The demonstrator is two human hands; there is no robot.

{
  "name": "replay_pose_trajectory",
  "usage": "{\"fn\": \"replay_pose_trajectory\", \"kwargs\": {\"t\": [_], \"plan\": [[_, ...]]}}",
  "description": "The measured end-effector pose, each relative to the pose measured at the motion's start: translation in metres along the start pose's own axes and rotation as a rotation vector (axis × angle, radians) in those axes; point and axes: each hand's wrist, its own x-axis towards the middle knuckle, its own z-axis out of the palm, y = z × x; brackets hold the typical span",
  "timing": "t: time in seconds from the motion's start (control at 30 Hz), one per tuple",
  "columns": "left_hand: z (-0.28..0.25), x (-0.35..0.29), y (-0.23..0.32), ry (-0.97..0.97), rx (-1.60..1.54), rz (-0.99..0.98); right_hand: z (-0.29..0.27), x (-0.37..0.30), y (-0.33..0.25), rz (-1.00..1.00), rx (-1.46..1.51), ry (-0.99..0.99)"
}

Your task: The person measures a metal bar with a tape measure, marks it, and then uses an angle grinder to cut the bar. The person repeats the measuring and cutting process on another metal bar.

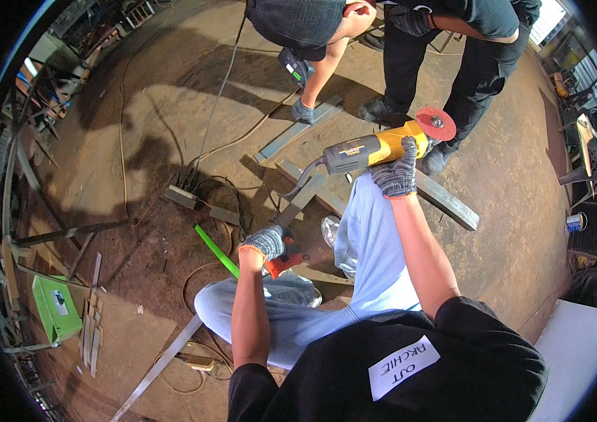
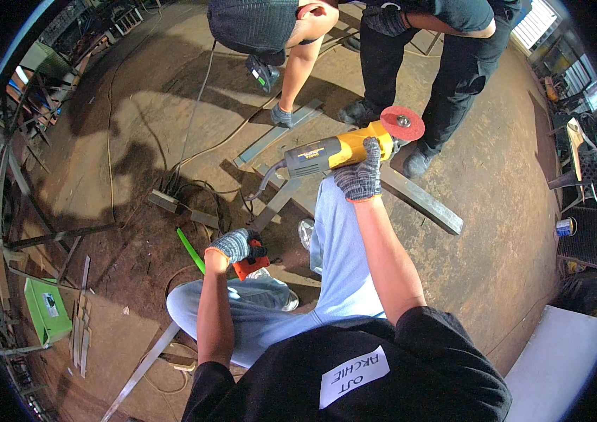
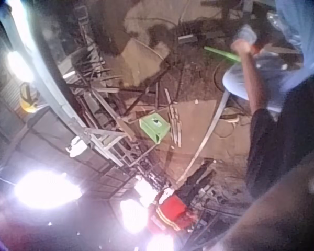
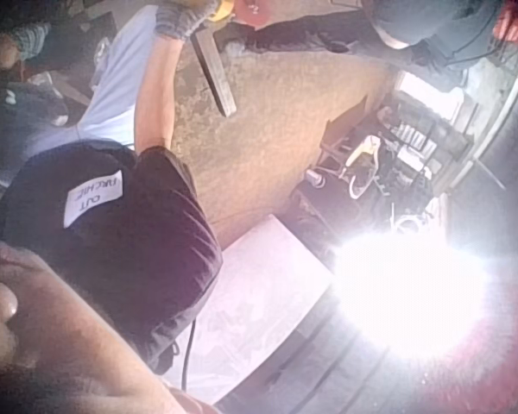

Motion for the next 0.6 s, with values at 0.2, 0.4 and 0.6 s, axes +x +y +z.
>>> {"fn": "replay_pose_trajectory", "kwargs": {"t": [0.2, 0.4, 0.6], "plan": [[0.013, 0.011, -0.019, 0.008, 0.078, -0.046, 0.003, -0.003, 0.001, 0.03, 0.001, -0.018], [0.003, 0.003, -0.006, 0.013, 0.041, 0.017, 0.004, -0.003, -0.001, 0.013, -0.002, -0.014], [-0.011, -0.006, 0.013, -0.065, -0.01, -0.035, 0.002, -0.003, -0.002, 0.051, -0.017, -0.053]]}}
